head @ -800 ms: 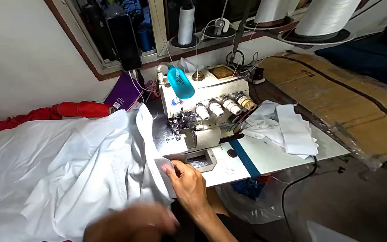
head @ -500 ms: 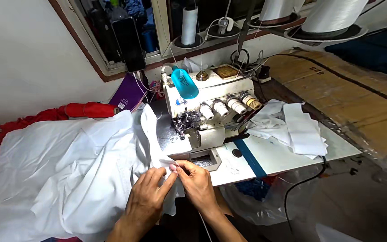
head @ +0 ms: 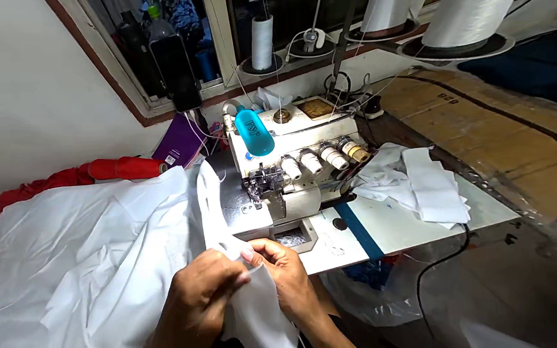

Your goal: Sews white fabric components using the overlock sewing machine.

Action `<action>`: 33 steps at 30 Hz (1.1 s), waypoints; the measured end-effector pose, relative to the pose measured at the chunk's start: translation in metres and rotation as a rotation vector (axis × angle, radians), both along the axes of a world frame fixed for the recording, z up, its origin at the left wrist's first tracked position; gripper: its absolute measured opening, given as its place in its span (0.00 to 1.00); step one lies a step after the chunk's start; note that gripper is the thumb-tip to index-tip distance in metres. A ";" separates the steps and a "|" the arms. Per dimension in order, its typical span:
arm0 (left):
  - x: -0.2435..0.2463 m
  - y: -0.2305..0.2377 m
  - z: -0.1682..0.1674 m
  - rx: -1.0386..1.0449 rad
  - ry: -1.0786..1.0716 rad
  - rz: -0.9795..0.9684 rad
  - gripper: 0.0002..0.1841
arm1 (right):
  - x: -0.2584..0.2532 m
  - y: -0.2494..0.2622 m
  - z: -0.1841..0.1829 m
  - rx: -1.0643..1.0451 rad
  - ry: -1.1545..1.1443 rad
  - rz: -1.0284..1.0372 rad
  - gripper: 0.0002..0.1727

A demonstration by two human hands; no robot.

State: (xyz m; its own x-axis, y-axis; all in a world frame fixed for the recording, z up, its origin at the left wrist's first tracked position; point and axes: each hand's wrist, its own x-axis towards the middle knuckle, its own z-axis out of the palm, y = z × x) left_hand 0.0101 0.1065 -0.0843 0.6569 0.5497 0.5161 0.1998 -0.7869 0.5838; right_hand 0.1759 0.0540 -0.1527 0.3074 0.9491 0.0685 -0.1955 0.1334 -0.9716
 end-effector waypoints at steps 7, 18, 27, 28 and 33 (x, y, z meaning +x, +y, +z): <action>0.007 0.006 -0.034 -0.028 -0.039 0.291 0.07 | 0.000 -0.007 0.002 -0.014 0.055 0.004 0.09; 0.000 0.011 -0.024 0.003 0.020 0.233 0.12 | -0.003 -0.011 0.006 0.198 -0.193 0.074 0.10; 0.005 0.017 -0.004 0.013 -0.003 0.251 0.09 | -0.016 -0.016 -0.016 0.101 -0.142 0.083 0.13; 0.011 0.021 0.005 0.054 0.014 0.280 0.09 | -0.014 -0.014 -0.010 0.115 -0.146 0.043 0.13; 0.055 0.055 0.003 0.182 0.123 0.368 0.06 | 0.003 0.000 0.000 -0.042 -0.076 -0.136 0.10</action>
State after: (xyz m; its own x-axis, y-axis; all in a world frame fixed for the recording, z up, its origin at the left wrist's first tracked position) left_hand 0.0653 0.1612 -0.0815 0.4969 0.6661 0.5562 0.5462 -0.7381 0.3961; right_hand 0.1788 0.0541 -0.1524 0.4288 0.9016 0.0573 -0.1045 0.1125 -0.9881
